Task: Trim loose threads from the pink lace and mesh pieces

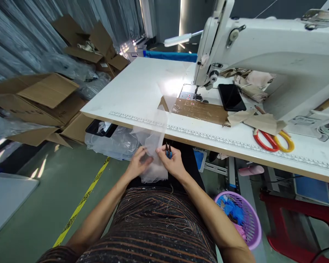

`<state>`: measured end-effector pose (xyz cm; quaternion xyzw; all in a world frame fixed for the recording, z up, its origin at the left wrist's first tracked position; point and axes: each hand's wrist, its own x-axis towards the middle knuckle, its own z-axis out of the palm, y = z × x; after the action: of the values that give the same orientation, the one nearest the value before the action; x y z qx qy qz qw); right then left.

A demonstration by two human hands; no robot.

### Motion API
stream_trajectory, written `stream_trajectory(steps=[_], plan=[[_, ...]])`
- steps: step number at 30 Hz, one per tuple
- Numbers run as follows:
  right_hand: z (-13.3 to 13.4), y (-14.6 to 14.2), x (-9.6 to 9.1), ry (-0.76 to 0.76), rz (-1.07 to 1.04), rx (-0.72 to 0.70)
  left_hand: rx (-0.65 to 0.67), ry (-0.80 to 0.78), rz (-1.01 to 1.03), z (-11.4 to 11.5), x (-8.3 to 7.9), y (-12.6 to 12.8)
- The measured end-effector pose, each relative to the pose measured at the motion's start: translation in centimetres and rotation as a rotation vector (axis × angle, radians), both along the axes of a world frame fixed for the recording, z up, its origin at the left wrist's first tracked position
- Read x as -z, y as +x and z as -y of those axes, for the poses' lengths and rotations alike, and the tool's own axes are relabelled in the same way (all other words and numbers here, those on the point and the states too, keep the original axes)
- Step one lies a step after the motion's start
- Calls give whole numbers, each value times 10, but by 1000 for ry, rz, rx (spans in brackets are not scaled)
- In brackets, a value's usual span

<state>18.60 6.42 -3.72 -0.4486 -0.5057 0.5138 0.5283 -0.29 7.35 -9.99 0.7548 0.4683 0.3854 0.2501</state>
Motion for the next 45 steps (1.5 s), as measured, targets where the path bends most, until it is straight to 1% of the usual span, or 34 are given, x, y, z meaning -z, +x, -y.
stream_trajectory(steps=[2, 4, 5, 6, 7, 8, 11, 13, 14, 16, 18, 20, 23, 24, 26, 29, 33, 36, 39, 42, 45], plan=[[18, 5, -4, 77, 101, -80, -138, 73, 252, -9, -14, -1], [37, 9, -8, 147, 180, -214, -272, 169, 464, -18, -27, 1], [45, 11, -10, 180, 214, -290, -300, 200, 534, -22, -34, 3], [53, 12, -12, 211, 248, -367, -281, 205, 568, -24, -39, 6], [59, 13, -13, 240, 279, -440, -220, 183, 565, -26, -44, 10], [65, 14, -14, 270, 305, -503, -125, 129, 534, -26, -48, 14], [76, 14, -15, 356, 348, -659, 229, -119, 430, -23, -56, 26], [80, 15, -15, 395, 354, -725, 417, -299, 445, -20, -57, 32], [81, 16, -15, 399, 358, -748, 479, -382, 474, -18, -57, 34], [81, 20, -17, 369, 376, -774, 537, -513, 539, -14, -56, 33], [76, 27, -19, 290, 403, -726, 511, -596, 605, -11, -54, 29], [65, 34, -19, 195, 424, -577, 417, -651, 624, -8, -54, 24], [44, 39, -12, 79, 425, -328, 239, -695, 543, -4, -58, 17], [37, 39, -9, 48, 422, -277, 197, -693, 513, -3, -60, 16], [24, 36, -2, 5, 418, -223, 159, -679, 477, -1, -64, 15], [12, 30, 4, 3, 430, -220, 154, -660, 446, 1, -68, 15], [4, 23, 1, 64, 467, -251, 174, -632, 422, 2, -69, 15], [0, 22, 0, 102, 505, -205, 181, -609, 406, 3, -70, 14], [2, 24, 2, 87, 519, -169, 157, -597, 377, 3, -71, 13], [9, 27, 3, 67, 525, -225, 149, -602, 373, 3, -71, 12], [14, 25, 0, 92, 560, -281, 163, -614, 395, 2, -71, 12]])
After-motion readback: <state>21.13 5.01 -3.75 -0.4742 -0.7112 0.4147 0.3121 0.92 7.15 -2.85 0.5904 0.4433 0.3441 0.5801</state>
